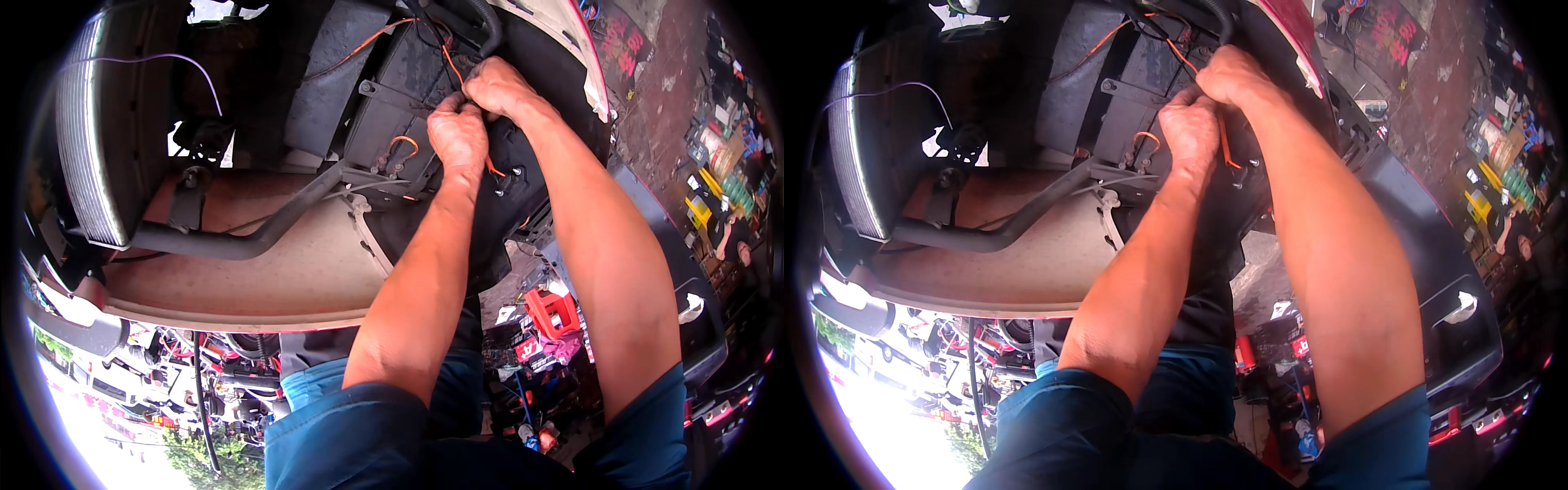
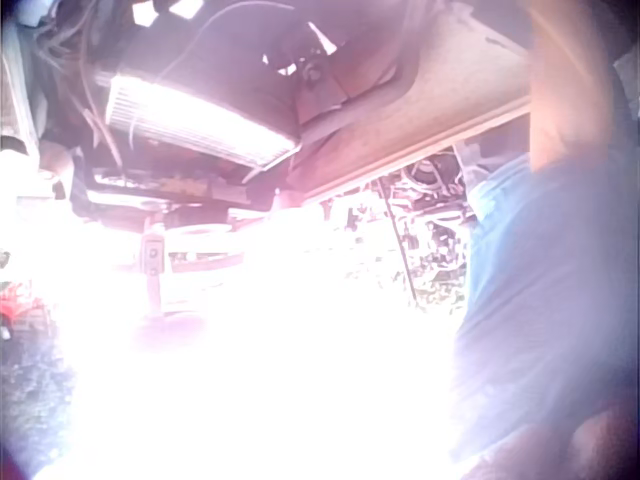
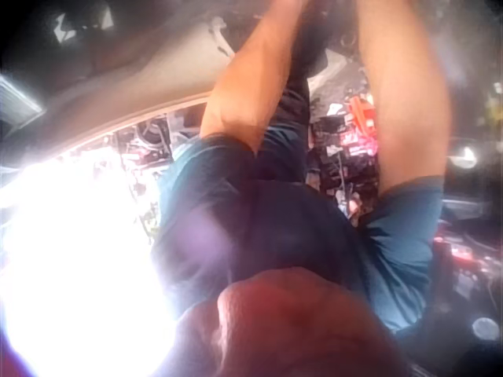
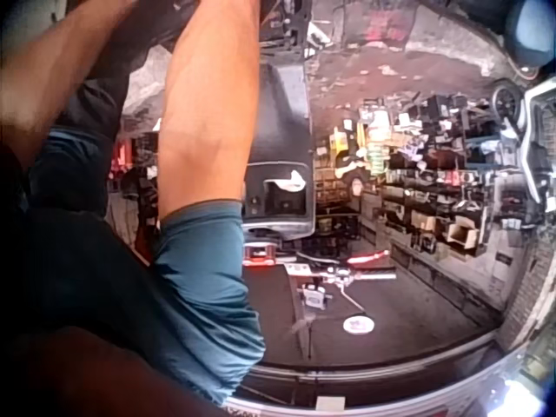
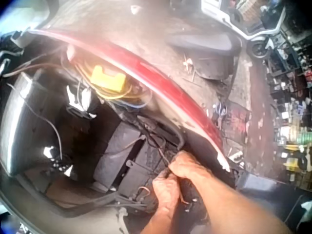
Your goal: The person holds a roll of tape, connects and wraps wires inside the battery compartment of a moped by hand, and picks up metal rods from the floor.
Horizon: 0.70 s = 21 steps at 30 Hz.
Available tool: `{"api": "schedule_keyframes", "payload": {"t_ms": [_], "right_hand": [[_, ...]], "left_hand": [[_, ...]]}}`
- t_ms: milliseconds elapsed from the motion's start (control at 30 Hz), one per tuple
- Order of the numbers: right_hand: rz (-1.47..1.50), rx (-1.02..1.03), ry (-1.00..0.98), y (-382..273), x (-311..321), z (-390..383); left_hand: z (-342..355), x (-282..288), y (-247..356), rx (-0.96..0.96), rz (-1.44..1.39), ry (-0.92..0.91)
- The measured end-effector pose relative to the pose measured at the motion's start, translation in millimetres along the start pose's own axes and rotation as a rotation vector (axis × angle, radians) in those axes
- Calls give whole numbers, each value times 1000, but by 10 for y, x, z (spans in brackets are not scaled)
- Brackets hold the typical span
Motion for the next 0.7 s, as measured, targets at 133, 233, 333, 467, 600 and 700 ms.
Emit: {"api": "schedule_keyframes", "payload": {"t_ms": [133,233,333,467,600,700], "right_hand": [[160,37,-145,-4,-36,0],[170,75,-132,-50,-64,-18],[171,61,-126,-40,-54,-38],[176,29,-47,-48,10,-134],[80,26,31,-83,74,-187],[99,65,59,-115,91,-197]], "left_hand": [[-73,-63,188,-12,-26,-64],[-121,-101,122,203,-262,66],[-132,-53,219,266,-368,-8],[-49,48,113,302,-348,-31],[32,102,113,257,-239,-86],[112,121,48,157,-169,-86]]}}
Point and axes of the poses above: each hand's wrist, its own z-axis towards the middle knuckle, its own x-axis out of the back of the hand, y = z × x, the point moved 5 cm from there along z, towards the middle knuckle, and after that the axes turned 13 degrees about -x, right-handed, at the moved point
